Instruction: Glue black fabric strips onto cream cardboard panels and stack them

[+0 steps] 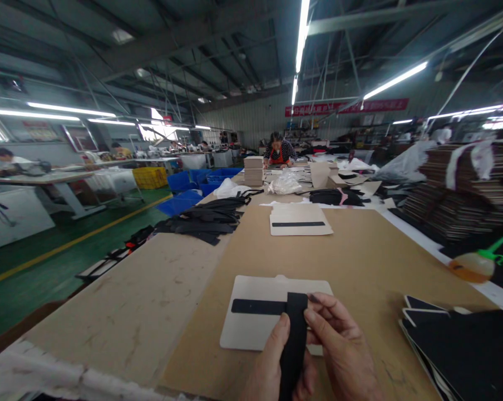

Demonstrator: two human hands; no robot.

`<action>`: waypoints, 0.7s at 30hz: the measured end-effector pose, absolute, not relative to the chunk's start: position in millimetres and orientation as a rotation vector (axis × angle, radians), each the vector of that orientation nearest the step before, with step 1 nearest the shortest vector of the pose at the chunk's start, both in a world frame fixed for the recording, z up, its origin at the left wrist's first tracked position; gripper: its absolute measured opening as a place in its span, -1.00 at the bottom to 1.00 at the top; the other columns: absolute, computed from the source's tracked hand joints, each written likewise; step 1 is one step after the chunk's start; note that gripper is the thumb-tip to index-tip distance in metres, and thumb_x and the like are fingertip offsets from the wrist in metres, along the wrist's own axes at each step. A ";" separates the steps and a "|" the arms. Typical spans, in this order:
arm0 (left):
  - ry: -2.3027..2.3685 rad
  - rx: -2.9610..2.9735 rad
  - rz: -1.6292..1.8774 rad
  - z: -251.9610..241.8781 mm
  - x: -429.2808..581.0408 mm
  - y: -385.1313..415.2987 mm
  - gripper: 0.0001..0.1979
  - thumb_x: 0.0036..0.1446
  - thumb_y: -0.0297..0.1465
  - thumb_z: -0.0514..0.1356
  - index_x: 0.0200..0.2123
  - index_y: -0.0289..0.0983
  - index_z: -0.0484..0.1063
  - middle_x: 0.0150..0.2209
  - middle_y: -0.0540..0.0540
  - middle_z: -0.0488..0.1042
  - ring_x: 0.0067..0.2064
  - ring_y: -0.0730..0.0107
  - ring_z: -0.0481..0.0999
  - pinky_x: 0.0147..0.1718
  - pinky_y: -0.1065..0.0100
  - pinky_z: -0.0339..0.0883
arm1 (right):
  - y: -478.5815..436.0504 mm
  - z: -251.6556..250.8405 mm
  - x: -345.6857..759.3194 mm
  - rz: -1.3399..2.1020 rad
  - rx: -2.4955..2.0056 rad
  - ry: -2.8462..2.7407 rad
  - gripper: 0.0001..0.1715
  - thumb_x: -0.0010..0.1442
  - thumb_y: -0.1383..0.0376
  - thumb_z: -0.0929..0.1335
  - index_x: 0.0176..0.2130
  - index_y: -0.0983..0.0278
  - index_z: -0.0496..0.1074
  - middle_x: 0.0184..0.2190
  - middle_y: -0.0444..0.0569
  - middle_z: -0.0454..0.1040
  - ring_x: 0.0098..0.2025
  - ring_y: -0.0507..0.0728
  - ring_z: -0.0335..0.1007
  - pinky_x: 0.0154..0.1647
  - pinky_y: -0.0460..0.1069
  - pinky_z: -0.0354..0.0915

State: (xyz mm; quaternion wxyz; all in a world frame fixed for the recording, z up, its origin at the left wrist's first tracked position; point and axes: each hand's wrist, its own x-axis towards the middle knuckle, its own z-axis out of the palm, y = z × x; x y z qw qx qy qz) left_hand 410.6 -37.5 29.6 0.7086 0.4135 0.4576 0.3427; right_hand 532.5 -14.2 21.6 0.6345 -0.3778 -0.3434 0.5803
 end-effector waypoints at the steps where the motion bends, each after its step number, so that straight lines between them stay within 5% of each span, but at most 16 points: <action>1: 1.030 0.920 0.767 28.2 410.0 -37.3 -0.16 -0.01 0.37 -0.22 -0.67 -0.29 0.31 -0.68 -0.01 0.16 -0.60 0.49 0.10 -0.54 0.35 -0.14 | -14.2 21.2 532.7 1.327 -0.864 -0.779 -0.63 -0.03 0.16 0.56 -0.21 0.20 0.53 -0.33 -0.10 0.53 -0.33 0.06 0.44 -0.40 -0.10 0.40; 12: 1.016 0.887 0.769 30.6 404.7 -42.5 -0.24 0.00 0.34 -0.07 -0.56 -0.28 0.37 -0.64 0.01 0.23 -0.57 0.48 0.18 -0.55 0.40 -0.01 | -16.1 34.0 540.5 1.387 -0.768 -0.857 -0.72 0.00 0.18 0.55 -0.27 0.18 0.51 -0.49 -0.19 0.36 -0.49 -0.02 0.25 -0.49 -0.14 0.28; 18: 1.057 0.839 0.768 31.5 406.5 -43.4 -0.22 -0.06 0.38 -0.07 -0.52 -0.27 0.37 -0.62 0.02 0.26 -0.57 0.48 0.20 -0.54 0.40 0.05 | -19.2 41.3 540.7 1.246 -0.791 -0.927 -0.78 -0.01 0.23 0.54 -0.43 0.21 0.45 -0.17 -0.09 0.36 -0.34 0.03 0.33 -0.43 -0.10 0.35; 21: 1.099 0.839 0.759 32.0 407.1 -42.7 -0.19 -0.06 0.38 -0.10 -0.50 -0.28 0.39 -0.63 0.00 0.28 -0.57 0.46 0.22 -0.53 0.39 0.08 | -19.3 40.2 541.8 1.188 -0.844 -0.998 -0.80 0.03 0.22 0.52 -0.45 0.22 0.45 -0.18 -0.09 0.31 -0.38 0.01 0.29 -0.44 -0.10 0.34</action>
